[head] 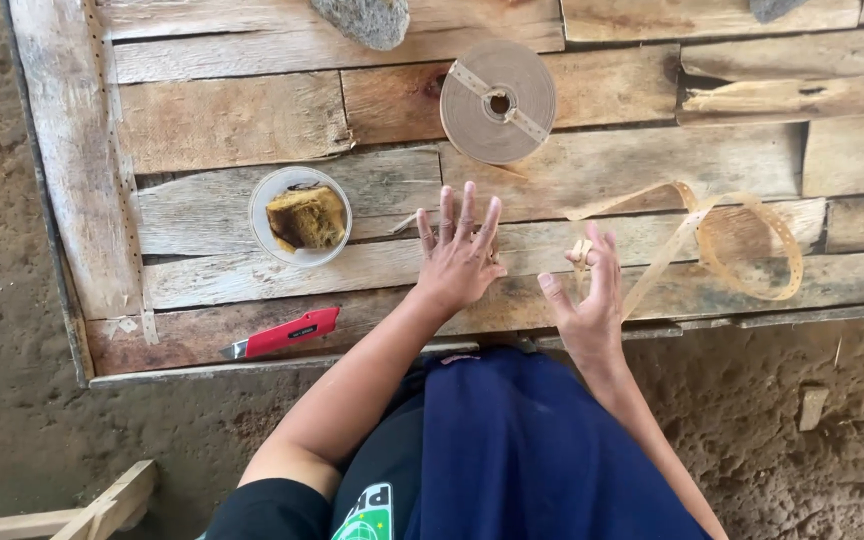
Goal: Applying adhesive to veneer tape and attaching it to the edges of wooden planks in a workshop.
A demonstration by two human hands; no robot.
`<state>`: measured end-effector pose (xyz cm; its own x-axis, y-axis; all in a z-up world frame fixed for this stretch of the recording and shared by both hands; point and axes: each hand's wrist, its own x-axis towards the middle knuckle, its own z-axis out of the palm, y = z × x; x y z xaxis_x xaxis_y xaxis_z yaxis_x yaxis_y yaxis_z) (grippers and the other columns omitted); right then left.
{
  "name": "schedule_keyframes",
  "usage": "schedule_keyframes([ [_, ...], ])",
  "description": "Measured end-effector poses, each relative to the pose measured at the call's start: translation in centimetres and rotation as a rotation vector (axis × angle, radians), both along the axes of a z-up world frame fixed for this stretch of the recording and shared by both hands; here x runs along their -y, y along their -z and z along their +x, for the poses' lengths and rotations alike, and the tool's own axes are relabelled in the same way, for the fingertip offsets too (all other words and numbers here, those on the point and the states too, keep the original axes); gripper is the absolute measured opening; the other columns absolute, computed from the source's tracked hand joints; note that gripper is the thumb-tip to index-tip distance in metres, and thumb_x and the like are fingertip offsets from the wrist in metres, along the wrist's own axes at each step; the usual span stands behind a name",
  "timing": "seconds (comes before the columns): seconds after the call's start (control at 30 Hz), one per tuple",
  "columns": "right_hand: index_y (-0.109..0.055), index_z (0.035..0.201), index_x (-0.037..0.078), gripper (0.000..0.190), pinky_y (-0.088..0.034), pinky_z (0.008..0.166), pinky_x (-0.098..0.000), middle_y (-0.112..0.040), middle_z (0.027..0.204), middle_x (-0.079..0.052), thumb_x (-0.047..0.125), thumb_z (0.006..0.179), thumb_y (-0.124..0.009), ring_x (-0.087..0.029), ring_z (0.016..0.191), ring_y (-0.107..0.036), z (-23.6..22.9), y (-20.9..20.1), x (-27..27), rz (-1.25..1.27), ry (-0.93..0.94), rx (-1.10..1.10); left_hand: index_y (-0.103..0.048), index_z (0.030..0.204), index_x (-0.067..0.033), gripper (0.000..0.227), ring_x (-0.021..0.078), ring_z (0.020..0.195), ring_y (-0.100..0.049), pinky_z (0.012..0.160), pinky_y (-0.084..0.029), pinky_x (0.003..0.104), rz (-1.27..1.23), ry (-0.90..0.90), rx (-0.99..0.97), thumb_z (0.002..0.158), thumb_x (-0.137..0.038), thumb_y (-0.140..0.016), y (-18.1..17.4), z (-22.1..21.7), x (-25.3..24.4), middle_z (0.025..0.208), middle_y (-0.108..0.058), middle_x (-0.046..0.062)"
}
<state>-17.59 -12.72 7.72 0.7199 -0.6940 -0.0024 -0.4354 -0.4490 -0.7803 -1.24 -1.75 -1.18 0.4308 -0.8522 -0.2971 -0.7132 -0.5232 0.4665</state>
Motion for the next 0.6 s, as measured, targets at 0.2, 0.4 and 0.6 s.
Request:
schedule_keyframes([
  [0.2,-0.056,0.117,-0.001,0.022,-0.052,0.102,-0.0446,-0.061,0.129,-0.018,0.003,0.097,-0.066,-0.032,0.127,-0.059,0.0,-2.1,-1.0,0.339,0.099,0.185,-0.016,0.167,-0.0199,0.089,0.0461,0.155,0.016,0.117,0.005,0.073,-0.371,-0.077,0.04,0.098,-0.039,-0.069,0.3,-0.4,1.2,0.172,0.008,0.018],
  [0.4,-0.055,0.118,-0.001,0.019,-0.051,0.105,-0.0471,-0.06,0.13,-0.022,-0.002,0.099,-0.061,-0.036,0.128,-0.061,-1.4,-4.5,-0.9,0.321,0.155,0.21,-0.018,0.165,-0.0308,0.067,0.037,0.155,0.009,0.12,0.008,0.065,-0.274,0.142,0.334,0.109,-0.056,-0.048,-1.3,-1.8,9.3,0.171,-0.003,0.006],
  [0.6,-0.059,0.109,0.007,0.014,-0.055,0.099,-0.0299,-0.07,0.124,-0.018,0.004,0.096,-0.062,-0.021,0.108,-0.069,-4.2,-1.5,-0.3,0.5,0.36,0.272,-0.018,0.164,-0.0312,0.068,0.0326,0.158,-0.006,0.126,-0.009,0.062,-0.252,0.26,0.457,0.108,-0.062,-0.039,2.5,-2.0,8.4,0.172,-0.012,0.004],
])
